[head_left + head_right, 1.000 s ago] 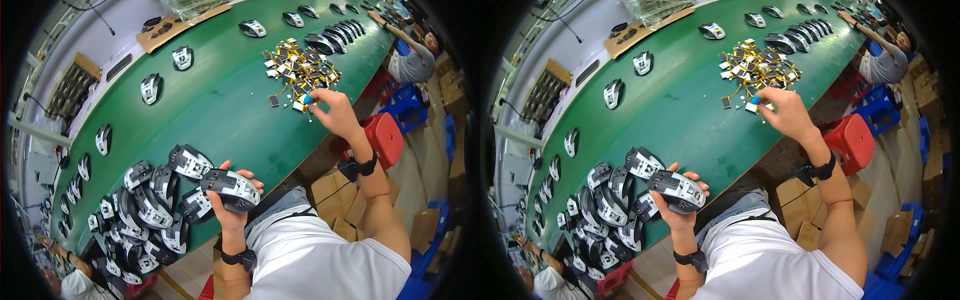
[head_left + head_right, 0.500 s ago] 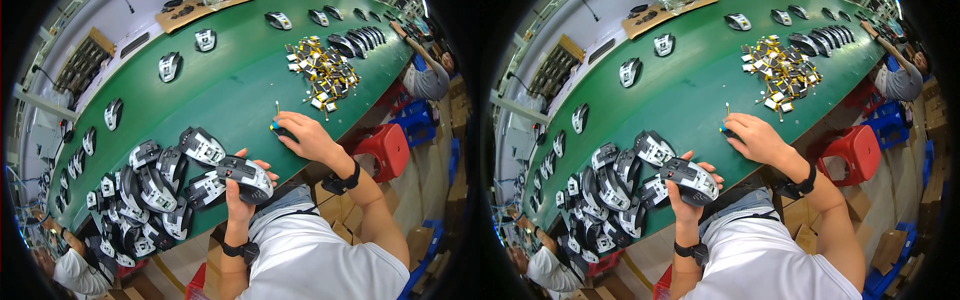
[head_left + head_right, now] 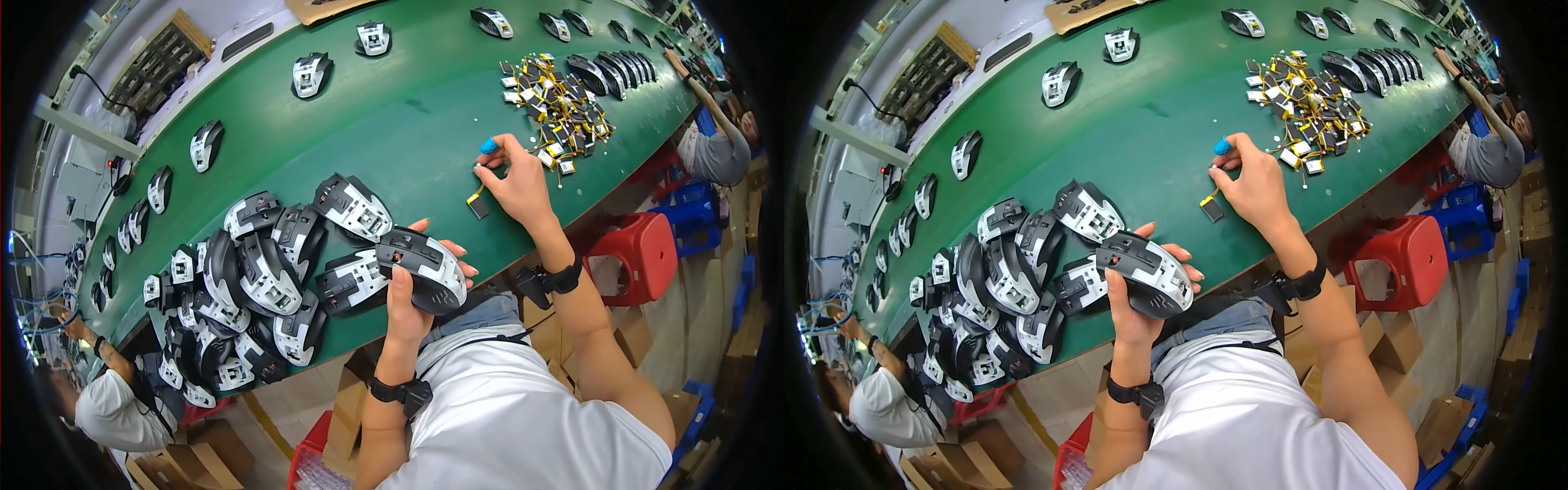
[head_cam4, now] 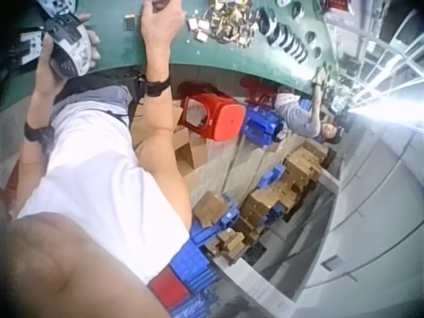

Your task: Assembling computer mice by attaching side components and cleaning parts on a production line.

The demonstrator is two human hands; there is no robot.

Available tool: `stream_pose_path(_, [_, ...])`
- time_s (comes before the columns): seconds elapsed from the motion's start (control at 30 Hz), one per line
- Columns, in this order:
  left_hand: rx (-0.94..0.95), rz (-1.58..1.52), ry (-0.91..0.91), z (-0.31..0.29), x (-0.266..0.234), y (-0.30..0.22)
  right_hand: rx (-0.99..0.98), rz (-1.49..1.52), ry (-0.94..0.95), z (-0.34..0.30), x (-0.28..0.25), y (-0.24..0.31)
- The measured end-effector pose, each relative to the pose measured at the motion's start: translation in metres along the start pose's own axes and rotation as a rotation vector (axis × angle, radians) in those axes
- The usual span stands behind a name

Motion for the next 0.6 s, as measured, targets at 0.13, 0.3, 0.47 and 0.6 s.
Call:
stream_pose_path(0.13, [0.009,0.006,-0.006,0.001,0.000,-0.004,0.024,0.298,-0.071,-0.006,0.002,0.009])
stream_pose_path(0.3, [0.063,0.059,-0.027,0.003,-0.001,-0.005,0.096,0.688,-0.035,-0.023,0.001,0.031])
stream_pose_path(0.47, [0.154,0.026,-0.080,0.003,0.007,-0.016,0.180,0.829,0.073,-0.041,0.007,0.063])
stream_pose_path(0.6, [0.212,0.013,-0.051,0.002,0.015,-0.027,0.185,0.832,0.112,-0.046,0.012,0.065])
Point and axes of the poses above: each hand's wrist, its own z-axis towards the middle knuckle, its own x-axis out of the palm, y = z × x, the point moved 7 cm from there along z, towards the middle knuckle, and after that the axes turned 6 degrees about -x, right-handed, at the moved point
